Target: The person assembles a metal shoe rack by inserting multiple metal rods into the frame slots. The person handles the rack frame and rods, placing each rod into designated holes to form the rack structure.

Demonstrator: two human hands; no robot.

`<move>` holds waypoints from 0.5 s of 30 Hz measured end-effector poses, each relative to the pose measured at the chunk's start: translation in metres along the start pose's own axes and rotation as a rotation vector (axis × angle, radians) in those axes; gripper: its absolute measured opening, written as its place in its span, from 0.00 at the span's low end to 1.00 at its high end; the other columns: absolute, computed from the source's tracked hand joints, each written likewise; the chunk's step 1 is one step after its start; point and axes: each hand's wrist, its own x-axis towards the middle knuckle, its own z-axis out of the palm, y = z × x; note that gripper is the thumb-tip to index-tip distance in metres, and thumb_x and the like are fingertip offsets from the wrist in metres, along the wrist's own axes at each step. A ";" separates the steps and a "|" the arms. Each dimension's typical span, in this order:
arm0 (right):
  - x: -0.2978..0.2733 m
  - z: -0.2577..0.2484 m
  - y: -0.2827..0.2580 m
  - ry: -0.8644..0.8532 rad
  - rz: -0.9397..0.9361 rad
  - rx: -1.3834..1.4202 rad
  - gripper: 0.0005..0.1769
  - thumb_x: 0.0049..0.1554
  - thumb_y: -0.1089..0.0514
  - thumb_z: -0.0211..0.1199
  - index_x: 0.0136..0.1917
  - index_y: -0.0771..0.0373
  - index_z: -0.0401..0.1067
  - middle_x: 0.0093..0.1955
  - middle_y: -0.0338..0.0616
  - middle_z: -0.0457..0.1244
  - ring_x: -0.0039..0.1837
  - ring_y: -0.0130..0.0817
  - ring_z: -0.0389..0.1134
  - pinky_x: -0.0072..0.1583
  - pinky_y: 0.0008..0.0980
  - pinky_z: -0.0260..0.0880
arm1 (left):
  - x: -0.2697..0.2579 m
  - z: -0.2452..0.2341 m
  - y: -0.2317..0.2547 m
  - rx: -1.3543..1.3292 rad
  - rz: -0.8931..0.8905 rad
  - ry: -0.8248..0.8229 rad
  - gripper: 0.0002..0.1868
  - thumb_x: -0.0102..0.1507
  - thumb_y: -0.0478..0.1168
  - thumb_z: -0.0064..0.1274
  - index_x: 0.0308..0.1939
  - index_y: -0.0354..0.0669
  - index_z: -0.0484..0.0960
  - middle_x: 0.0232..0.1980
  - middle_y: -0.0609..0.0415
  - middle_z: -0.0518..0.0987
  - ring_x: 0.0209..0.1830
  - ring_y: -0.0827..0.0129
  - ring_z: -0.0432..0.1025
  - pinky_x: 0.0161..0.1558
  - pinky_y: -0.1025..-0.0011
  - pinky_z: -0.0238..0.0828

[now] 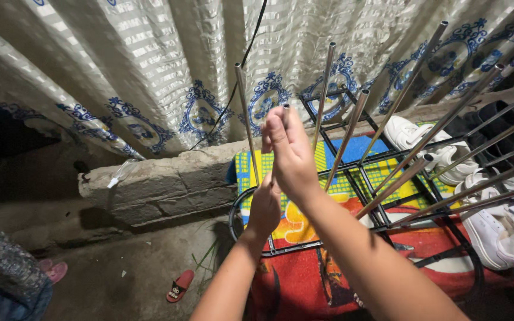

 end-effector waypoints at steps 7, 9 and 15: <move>0.006 0.005 -0.014 0.233 0.199 0.265 0.26 0.71 0.41 0.46 0.36 0.58 0.57 0.29 0.30 0.46 0.31 0.21 0.44 0.34 0.28 0.40 | -0.004 -0.001 0.009 0.178 0.083 -0.025 0.18 0.73 0.42 0.32 0.59 0.36 0.74 0.47 0.34 0.77 0.46 0.39 0.72 0.46 0.53 0.69; 0.011 0.001 -0.012 0.174 0.216 0.265 0.26 0.70 0.42 0.46 0.35 0.58 0.56 0.28 0.31 0.45 0.30 0.22 0.43 0.34 0.29 0.40 | -0.004 0.000 0.012 0.147 -0.015 0.004 0.19 0.74 0.43 0.34 0.60 0.36 0.75 0.44 0.35 0.78 0.45 0.39 0.73 0.46 0.54 0.69; 0.020 -0.004 0.000 -0.024 0.323 0.363 0.28 0.67 0.41 0.46 0.30 0.57 0.53 0.26 0.32 0.43 0.28 0.24 0.43 0.32 0.31 0.39 | -0.004 0.000 0.008 0.042 0.036 0.079 0.17 0.76 0.44 0.36 0.55 0.36 0.76 0.42 0.42 0.79 0.42 0.53 0.77 0.45 0.62 0.71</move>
